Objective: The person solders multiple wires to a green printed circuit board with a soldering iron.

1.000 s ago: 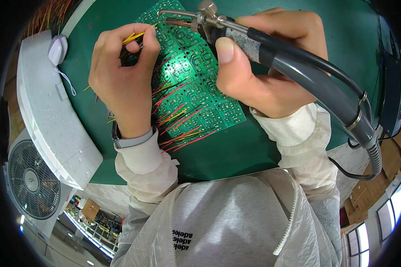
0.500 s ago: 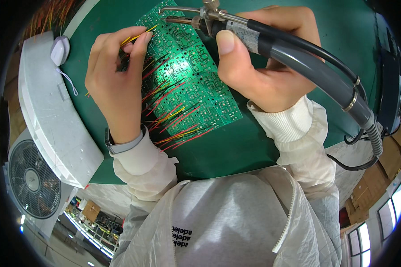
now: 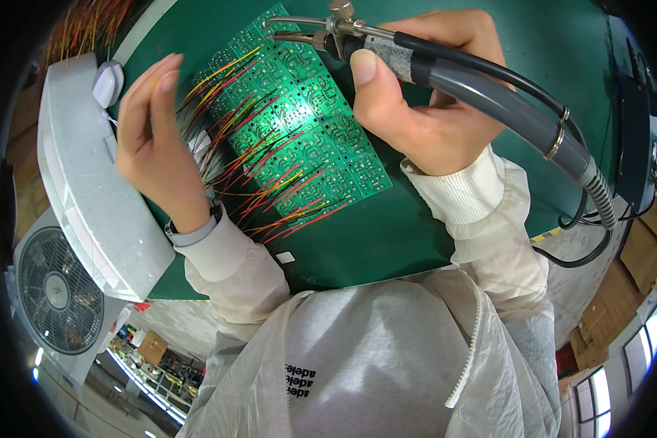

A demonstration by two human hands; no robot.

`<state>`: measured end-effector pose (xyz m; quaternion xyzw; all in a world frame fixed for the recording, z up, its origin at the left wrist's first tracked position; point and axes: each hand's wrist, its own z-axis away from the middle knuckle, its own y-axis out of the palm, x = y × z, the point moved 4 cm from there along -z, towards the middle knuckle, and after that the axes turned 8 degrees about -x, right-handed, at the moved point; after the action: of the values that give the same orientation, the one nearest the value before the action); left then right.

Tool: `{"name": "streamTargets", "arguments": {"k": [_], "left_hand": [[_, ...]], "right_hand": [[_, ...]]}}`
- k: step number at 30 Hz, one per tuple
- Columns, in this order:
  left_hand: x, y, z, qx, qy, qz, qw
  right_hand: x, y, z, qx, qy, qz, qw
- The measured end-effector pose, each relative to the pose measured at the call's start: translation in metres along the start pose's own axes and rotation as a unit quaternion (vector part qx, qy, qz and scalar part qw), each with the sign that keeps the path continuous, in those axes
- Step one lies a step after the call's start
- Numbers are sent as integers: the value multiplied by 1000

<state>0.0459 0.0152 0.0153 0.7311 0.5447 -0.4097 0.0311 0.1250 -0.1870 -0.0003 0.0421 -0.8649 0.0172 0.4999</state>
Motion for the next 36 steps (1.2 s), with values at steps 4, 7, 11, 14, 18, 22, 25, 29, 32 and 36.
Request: {"name": "streamTargets", "arguments": {"k": [4, 7, 11, 14, 18, 22, 25, 29, 32, 36], "left_hand": [[-14, -11, 1, -10, -155, 12, 988], [-22, -6, 3, 27, -148, 10, 989], [-33, 2, 8, 96, -154, 21, 983], [-30, 6, 17, 73, -183, 121, 973], [-24, 9, 27, 75, -204, 150, 965], [-24, 9, 27, 80, -185, 98, 975], [-26, 14, 30, 81, -180, 119, 973], [-22, 19, 36, 87, -219, 132, 963], [-20, 19, 36, 76, -167, 125, 975], [-19, 18, 36, 91, -167, 104, 976]], "right_hand": [[0, -1, -1, 8, -15, -16, 1000], [2, 0, -3, 5, -21, -16, 1000], [-1, -3, -2, 5, -26, -3, 1000], [0, -4, -2, 8, -23, -16, 1000], [1, -4, -1, 2, -15, -6, 1000], [3, -3, 1, -3, 2, -22, 1000], [1, -6, 1, 13, -19, -15, 1000], [1, -6, 1, 5, 1, -17, 1000], [0, -6, 2, 3, 2, -26, 1000], [1, -7, 4, -2, 7, -18, 1000]]}}
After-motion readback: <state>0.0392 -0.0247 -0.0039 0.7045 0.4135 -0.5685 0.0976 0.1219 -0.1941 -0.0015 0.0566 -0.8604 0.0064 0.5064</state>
